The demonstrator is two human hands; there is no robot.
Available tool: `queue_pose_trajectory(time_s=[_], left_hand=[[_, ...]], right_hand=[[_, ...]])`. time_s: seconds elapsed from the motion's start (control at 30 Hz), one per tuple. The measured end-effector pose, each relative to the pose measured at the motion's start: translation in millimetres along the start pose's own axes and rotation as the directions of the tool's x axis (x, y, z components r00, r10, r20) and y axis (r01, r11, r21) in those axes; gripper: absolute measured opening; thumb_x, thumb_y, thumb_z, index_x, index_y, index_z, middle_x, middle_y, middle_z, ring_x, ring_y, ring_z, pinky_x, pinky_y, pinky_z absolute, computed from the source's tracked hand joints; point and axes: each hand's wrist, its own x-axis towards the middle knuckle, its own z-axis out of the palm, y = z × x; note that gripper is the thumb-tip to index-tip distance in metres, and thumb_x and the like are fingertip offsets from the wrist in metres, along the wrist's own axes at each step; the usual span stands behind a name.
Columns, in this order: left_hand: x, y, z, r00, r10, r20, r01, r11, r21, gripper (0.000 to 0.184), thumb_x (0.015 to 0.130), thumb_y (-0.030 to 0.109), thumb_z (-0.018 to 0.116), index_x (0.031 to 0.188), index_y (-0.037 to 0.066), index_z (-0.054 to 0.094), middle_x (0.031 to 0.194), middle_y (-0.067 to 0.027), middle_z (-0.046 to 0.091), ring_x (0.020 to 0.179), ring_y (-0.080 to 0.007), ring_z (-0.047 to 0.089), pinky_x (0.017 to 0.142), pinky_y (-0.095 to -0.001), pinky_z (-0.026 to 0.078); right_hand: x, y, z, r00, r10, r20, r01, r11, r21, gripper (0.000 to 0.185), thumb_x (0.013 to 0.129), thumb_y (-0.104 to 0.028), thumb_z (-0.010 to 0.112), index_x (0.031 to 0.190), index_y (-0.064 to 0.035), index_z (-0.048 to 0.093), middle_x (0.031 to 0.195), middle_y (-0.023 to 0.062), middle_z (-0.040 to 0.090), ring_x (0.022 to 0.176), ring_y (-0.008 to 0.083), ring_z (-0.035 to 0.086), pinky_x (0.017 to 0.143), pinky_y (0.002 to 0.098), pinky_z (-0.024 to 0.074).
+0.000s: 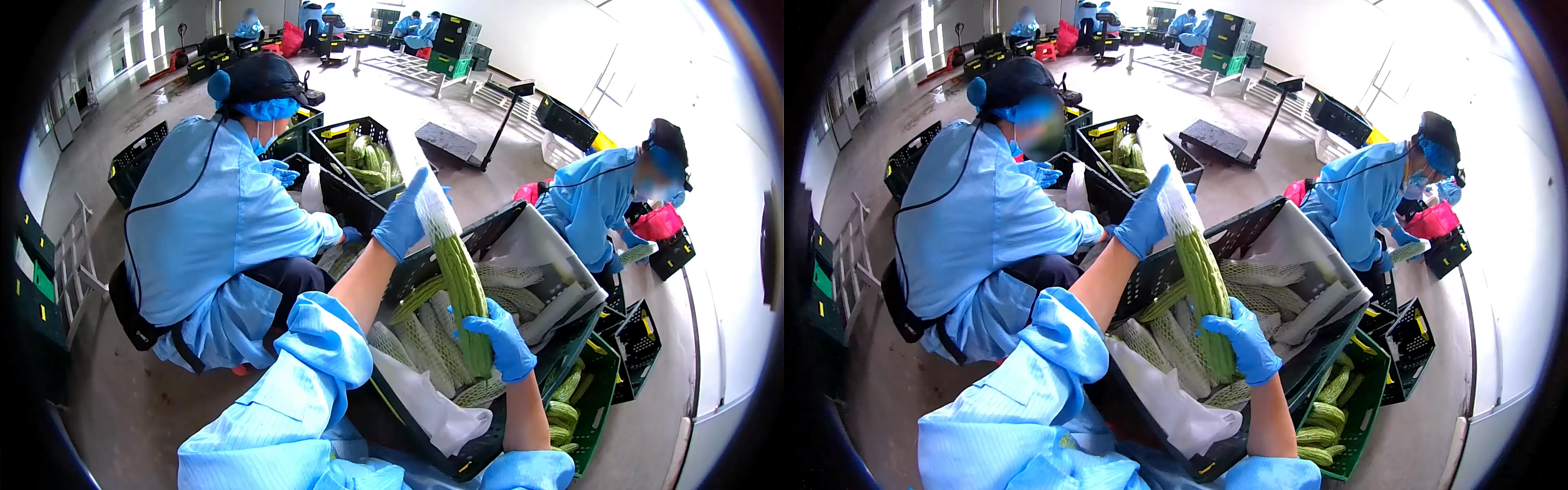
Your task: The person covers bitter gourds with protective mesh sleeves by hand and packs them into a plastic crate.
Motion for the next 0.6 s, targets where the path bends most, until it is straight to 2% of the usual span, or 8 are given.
queue_pose_trajectory(time_s=[0.03,0.13,0.17,0.23,0.3,0.33,0.43,0.6], left_hand=[[-6.2,-2.0,8.3,0.997,-0.067,0.028,0.067,0.998,-0.006,0.066,0.085,0.057,0.066,0.119,0.002,0.056,0.105,-0.0147,0.063,0.086,-0.0254,0.065,0.077,-0.0456,0.057],[-16.3,-12.0,23.9,0.989,-0.119,0.092,0.108,0.987,0.116,0.068,0.086,0.057,0.065,0.131,0.008,0.051,0.109,-0.0136,0.062,0.09,-0.023,0.064,0.078,-0.0435,0.057],[-20.6,-15.2,27.2,0.985,-0.121,0.12,0.105,0.986,0.133,0.07,0.086,0.058,0.065,0.136,0.011,0.048,0.111,-0.0132,0.061,0.092,-0.0217,0.064,0.079,-0.041,0.057],[-29.3,-24.3,38.7,0.98,-0.149,0.129,0.143,0.988,0.049,0.07,0.086,0.058,0.065,0.135,0.011,0.048,0.109,-0.0131,0.062,0.091,-0.0216,0.064,0.079,-0.0396,0.057],[-39.9,-30.8,45.9,0.96,-0.204,0.193,0.209,0.978,-0.009,0.069,0.086,0.056,0.065,0.136,0.012,0.047,0.104,-0.0122,0.064,0.09,-0.0214,0.065,0.079,-0.0386,0.057],[-41.9,-37.8,46.7,0.957,-0.213,0.198,0.219,0.976,-0.009,0.068,0.086,0.056,0.065,0.135,0.012,0.048,0.102,-0.012,0.064,0.09,-0.0215,0.066,0.079,-0.0385,0.057],[-48.1,-56.2,53.3,0.942,-0.261,0.209,0.268,0.963,-0.005,0.062,0.086,0.053,0.067,0.128,0.009,0.051,0.1,-0.0118,0.066,0.087,-0.0214,0.067,0.079,-0.038,0.057],[-52.0,-74.9,55.0,0.939,-0.328,0.1,0.327,0.945,0.033,0.05,0.087,0.049,0.068,0.115,0.01,0.057,0.096,-0.011,0.067,0.082,-0.0202,0.067,0.076,-0.0358,0.057]], right_hand=[[2.3,3.5,0.3,1.0,-0.009,-0.008,0.009,1.0,0.005,0.053,0.078,-0.014,0.07,0.125,0.0029,0.052,0.117,0.0157,0.065,0.096,0.019,0.065,0.086,0.0346,0.0545],[7.9,10.1,1.0,0.999,-0.015,-0.033,0.015,1.0,-0.018,0.05,0.08,-0.013,0.069,0.124,0.0028,0.052,0.116,0.0148,0.065,0.094,0.0191,0.065,0.084,0.0343,0.0543],[8.6,11.9,2.3,0.997,-0.042,-0.06,0.043,0.999,0.007,0.048,0.079,-0.013,0.071,0.121,0.002,0.054,0.11,0.012,0.065,0.09,0.0174,0.065,0.08,0.0326,0.0531],[9.0,15.0,5.5,0.989,-0.094,-0.113,0.101,0.993,0.054,0.044,0.078,-0.015,0.075,0.116,0.0002,0.057,0.096,0.0062,0.064,0.082,0.0138,0.063,0.073,0.0293,0.0508],[8.9,14.5,8.5,0.984,-0.106,-0.146,0.117,0.991,0.069,0.044,0.079,-0.015,0.075,0.116,0.0,0.057,0.096,0.0065,0.064,0.081,0.0144,0.064,0.073,0.0294,0.0514],[8.8,14.1,8.9,0.98,-0.112,-0.164,0.126,0.989,0.076,0.044,0.079,-0.015,0.075,0.116,0.0,0.057,0.096,0.0066,0.064,0.08,0.0147,0.064,0.073,0.0295,0.0516],[8.4,16.4,6.7,0.976,-0.099,-0.192,0.116,0.99,0.078,0.047,0.081,-0.014,0.07,0.123,0.0012,0.056,0.11,0.0121,0.067,0.085,0.0191,0.066,0.078,0.0322,0.0547],[11.6,21.2,3.8,0.976,-0.061,-0.208,0.092,0.985,0.145,0.046,0.083,-0.019,0.07,0.122,0.0002,0.056,0.104,0.008,0.066,0.084,0.0187,0.066,0.076,0.0319,0.0546]])
